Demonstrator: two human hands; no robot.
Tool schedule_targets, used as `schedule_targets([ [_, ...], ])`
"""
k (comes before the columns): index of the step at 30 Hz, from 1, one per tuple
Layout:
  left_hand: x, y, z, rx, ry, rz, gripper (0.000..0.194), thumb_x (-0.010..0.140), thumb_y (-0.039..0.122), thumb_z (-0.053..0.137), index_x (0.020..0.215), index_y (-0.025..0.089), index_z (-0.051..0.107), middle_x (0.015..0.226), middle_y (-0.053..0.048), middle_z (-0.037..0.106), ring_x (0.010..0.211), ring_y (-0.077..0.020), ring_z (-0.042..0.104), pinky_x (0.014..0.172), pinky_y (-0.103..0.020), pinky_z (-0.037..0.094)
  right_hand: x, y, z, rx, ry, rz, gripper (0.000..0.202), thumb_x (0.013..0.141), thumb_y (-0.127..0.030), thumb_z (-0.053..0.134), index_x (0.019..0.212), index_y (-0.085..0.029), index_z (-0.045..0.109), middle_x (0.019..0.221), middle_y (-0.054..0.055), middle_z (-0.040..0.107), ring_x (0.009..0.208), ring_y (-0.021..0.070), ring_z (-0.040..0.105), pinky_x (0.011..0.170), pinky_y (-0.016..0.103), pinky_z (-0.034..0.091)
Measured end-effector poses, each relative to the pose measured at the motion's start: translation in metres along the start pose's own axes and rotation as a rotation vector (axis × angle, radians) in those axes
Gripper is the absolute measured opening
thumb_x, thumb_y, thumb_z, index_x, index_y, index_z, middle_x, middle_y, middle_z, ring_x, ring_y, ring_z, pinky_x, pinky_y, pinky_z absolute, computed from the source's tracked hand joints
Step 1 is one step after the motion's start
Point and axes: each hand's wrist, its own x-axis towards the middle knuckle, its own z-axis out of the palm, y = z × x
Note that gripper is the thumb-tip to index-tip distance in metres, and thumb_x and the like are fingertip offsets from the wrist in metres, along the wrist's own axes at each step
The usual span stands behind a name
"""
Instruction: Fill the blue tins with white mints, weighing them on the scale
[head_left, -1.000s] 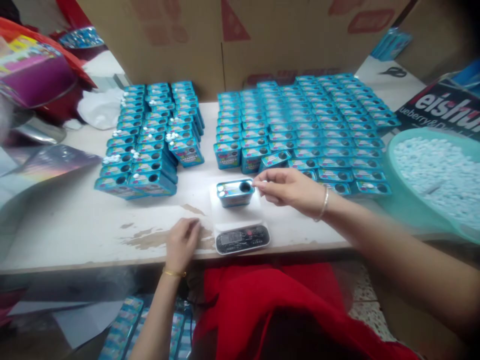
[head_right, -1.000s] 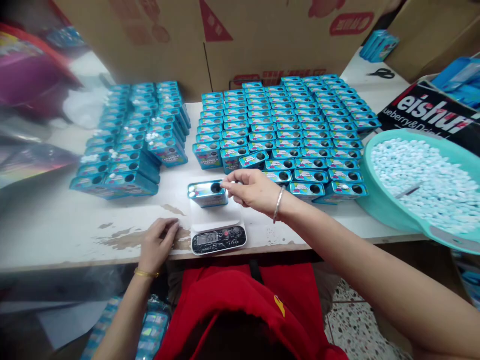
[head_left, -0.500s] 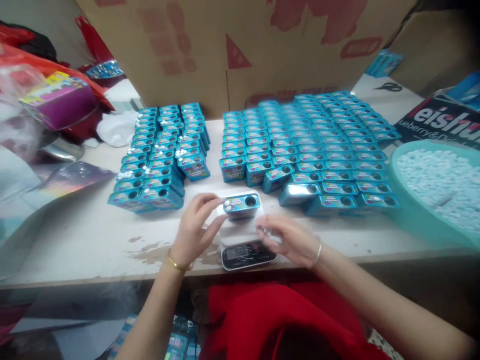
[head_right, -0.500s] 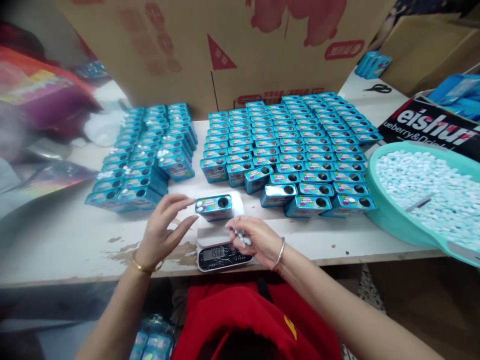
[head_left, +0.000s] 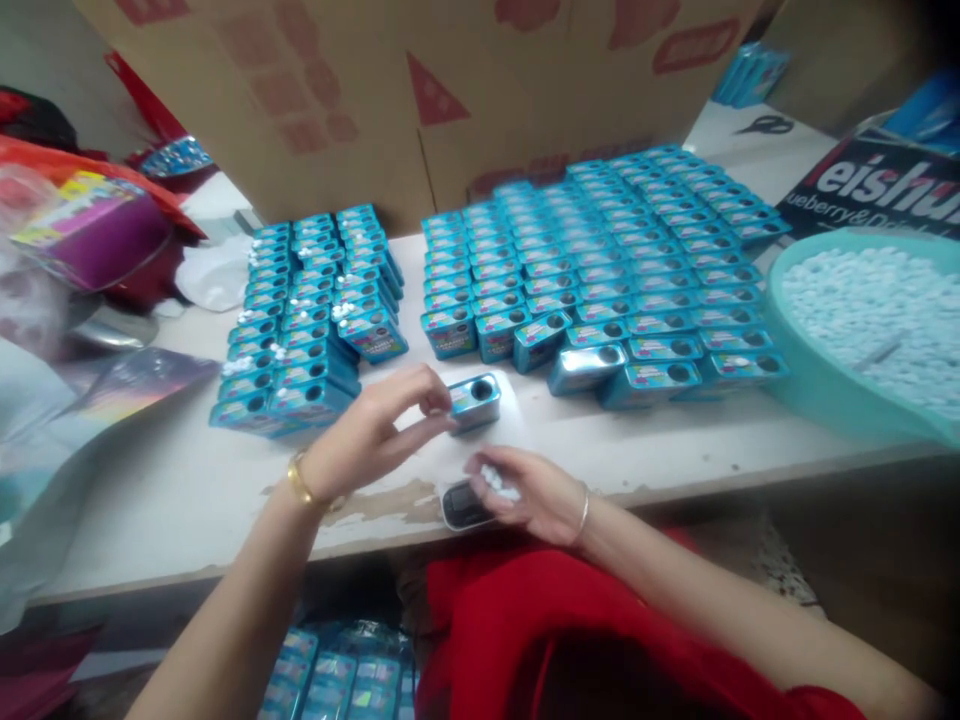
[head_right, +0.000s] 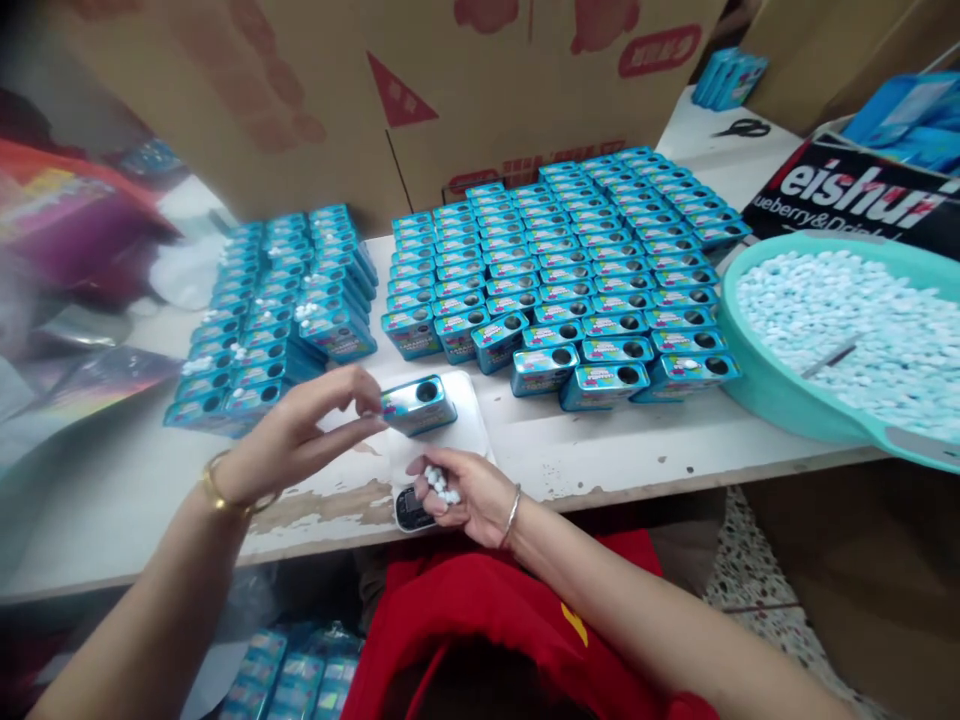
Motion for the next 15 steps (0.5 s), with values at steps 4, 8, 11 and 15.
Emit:
schedule_targets([
  [4, -0.002, 0.027, 0.017, 0.12, -0.018, 0.062, 0.021, 0.089, 0.033, 0.05, 0.103, 0.021, 0.06, 0.099, -0.007, 0.064, 0.096, -0.0185, 0.058, 0.086, -0.034, 0.046, -0.006, -0.005, 0.005, 0.135, -0.032, -0.01, 0.024, 0.085, -0.038, 0.055, 0.078, -0.015, 0.055, 0.059, -0.002, 0.049, 0.042, 0.0048, 0.036, 0.033, 0.013, 0.013],
  [8, -0.013, 0.022, 0.02, 0.2, 0.337, -0.095, 0.023, 0.087, 0.036, 0.055, 0.101, 0.019, 0.062, 0.097, -0.006, 0.065, 0.094, -0.0181, 0.06, 0.086, -0.034, 0.048, -0.025, -0.016, -0.019, 0.117, 0.142, -0.13, 0.017, 0.084, -0.03, 0.056, 0.08, -0.014, 0.059, 0.064, -0.001, 0.053, 0.042, 0.0033, 0.033, 0.033, 0.013, 0.015],
  [11, -0.026, 0.005, 0.016, 0.197, 0.543, -0.223, 0.017, 0.087, 0.033, 0.056, 0.092, 0.019, 0.062, 0.089, -0.003, 0.065, 0.086, -0.015, 0.06, 0.082, -0.031, 0.049, -0.04, -0.023, -0.051, 0.104, 0.325, -0.221, 0.011, 0.081, -0.024, 0.059, 0.08, -0.014, 0.061, 0.065, -0.001, 0.052, 0.044, 0.0036, 0.035, 0.033, 0.014, 0.02],
  [15, -0.035, -0.011, 0.017, 0.192, 0.578, -0.273, 0.014, 0.086, 0.031, 0.057, 0.09, 0.02, 0.062, 0.089, -0.002, 0.065, 0.083, -0.0141, 0.059, 0.079, -0.03, 0.049, -0.052, -0.021, -0.085, 0.069, 0.431, -0.314, 0.012, 0.075, -0.02, 0.064, 0.086, -0.015, 0.063, 0.068, -0.001, 0.052, 0.048, 0.0042, 0.038, 0.034, 0.013, 0.023],
])
